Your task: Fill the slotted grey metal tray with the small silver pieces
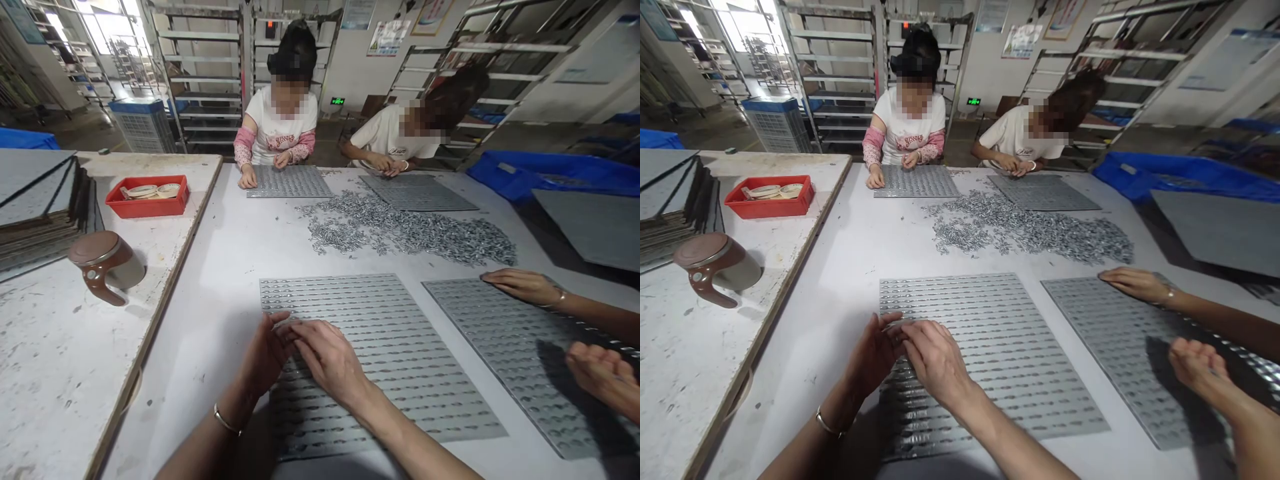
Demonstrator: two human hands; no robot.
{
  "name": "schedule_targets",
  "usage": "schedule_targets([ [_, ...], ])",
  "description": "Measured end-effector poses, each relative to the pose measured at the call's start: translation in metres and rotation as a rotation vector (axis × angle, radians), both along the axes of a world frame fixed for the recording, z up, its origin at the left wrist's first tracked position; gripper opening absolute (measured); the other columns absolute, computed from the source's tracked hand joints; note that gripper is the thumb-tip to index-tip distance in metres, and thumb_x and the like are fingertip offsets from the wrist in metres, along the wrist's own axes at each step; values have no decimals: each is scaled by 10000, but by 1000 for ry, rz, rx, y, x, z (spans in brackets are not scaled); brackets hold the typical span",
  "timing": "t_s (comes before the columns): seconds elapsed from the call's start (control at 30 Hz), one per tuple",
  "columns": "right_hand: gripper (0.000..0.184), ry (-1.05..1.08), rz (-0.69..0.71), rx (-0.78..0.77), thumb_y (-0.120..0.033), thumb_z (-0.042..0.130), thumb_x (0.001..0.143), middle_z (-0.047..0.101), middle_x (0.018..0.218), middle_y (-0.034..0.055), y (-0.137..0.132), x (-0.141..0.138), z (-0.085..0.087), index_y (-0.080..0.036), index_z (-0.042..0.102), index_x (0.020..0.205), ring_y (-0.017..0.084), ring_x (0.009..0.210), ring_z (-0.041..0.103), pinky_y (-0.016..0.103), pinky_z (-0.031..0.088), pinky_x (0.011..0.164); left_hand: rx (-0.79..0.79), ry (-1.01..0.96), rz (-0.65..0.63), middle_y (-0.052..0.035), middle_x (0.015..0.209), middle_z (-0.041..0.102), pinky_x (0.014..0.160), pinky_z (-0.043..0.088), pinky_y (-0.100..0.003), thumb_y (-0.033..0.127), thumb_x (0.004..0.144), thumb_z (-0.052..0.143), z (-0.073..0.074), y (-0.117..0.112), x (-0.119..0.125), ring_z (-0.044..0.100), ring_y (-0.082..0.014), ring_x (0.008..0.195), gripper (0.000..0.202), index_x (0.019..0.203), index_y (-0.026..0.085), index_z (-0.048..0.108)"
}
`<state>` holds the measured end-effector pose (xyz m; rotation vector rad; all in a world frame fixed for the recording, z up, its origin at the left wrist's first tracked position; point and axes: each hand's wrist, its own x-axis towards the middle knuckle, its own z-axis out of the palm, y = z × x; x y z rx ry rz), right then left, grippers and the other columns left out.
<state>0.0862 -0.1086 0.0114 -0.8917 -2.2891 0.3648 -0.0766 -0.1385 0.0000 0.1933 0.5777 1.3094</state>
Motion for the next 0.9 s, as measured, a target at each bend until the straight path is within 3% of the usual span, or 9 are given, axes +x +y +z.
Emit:
schedule_targets([
  [0.13, 280, -66, 95, -61, -100, 454, 983, 719, 979, 66, 0, -3, -3, -230, 685, 1074, 203, 930, 655, 338, 505, 831, 8, 5, -56, -64, 873, 774, 741, 528, -272, 581, 817, 747, -7, -4, 9, 701, -171, 793, 485, 1108, 197, 690],
  [0.2, 243, -36, 140, -129, -104, 471, 973, 724, 991, 56, 0, 2, -4, -222, 678, 1024, 191, 942, 664, 321, 505, 852, -9, -9, -96, -78, 897, 776, 737, 535, -281, 585, 810, 749, -10, -4, 11, 710, -185, 814, 488, 1096, 194, 692],
  [0.27, 160, 11, 104, -244, -157, 514, 964, 712, 915, 39, 0, 10, -6, -211, 663, 939, 169, 847, 658, 282, 506, 779, -61, 10, -112, -107, 924, 777, 758, 557, -298, 536, 812, 765, -13, -3, 9, 725, -204, 850, 435, 1038, 169, 708],
  [0.37, 144, 72, -98, -508, -270, 568, 940, 611, 679, -13, 0, 27, -12, -206, 631, 827, 133, 615, 559, 239, 439, 584, -155, 128, 24, -108, 915, 780, 853, 579, -288, 207, 770, 802, -10, 2, 0, 743, -196, 887, 166, 899, 133, 730],
  [0.43, 155, 87, -170, -670, -308, 589, 914, 564, 628, -30, 0, 36, -19, -205, 618, 802, 123, 570, 509, 232, 400, 543, -185, 195, 161, -89, 911, 781, 914, 572, -251, -4, 705, 738, -5, 7, -9, 750, -177, 921, 182, 836, 123, 731],
  [0.5, 165, 98, -167, -779, -324, 594, 894, 552, 628, -28, -2, 42, -26, -201, 606, 784, 124, 574, 500, 232, 391, 541, -212, 210, 259, -91, 928, 783, 928, 570, -218, -78, 705, 683, 2, 10, -18, 755, -167, 950, 222, 809, 115, 722],
  [0.6, 194, 126, -148, -832, -363, 564, 909, 561, 652, -13, -4, 44, -33, -198, 653, 859, 136, 589, 509, 242, 399, 550, -273, 187, 317, -129, 949, 784, 879, 597, -203, -67, 786, 666, 9, 13, -25, 764, -172, 939, 177, 823, 103, 698],
  [0.73, 268, 90, -65, -726, -380, 522, 943, 660, 856, 48, -2, 39, -32, -220, 734, 980, 173, 756, 600, 275, 462, 682, -302, 171, 308, -124, 876, 776, 767, 613, -163, -8, 861, 674, 7, 14, -24, 762, -136, 818, 121, 806, 99, 680],
  [0.9, 170, 43, -110, -775, -327, 581, 905, 580, 660, -17, 3, 24, -35, -208, 671, 824, 142, 625, 532, 244, 413, 603, -269, 227, 322, -60, 740, 736, 610, 580, -114, 98, 806, 802, -2, 17, -23, 690, -78, 635, 162, 697, 101, 681],
])
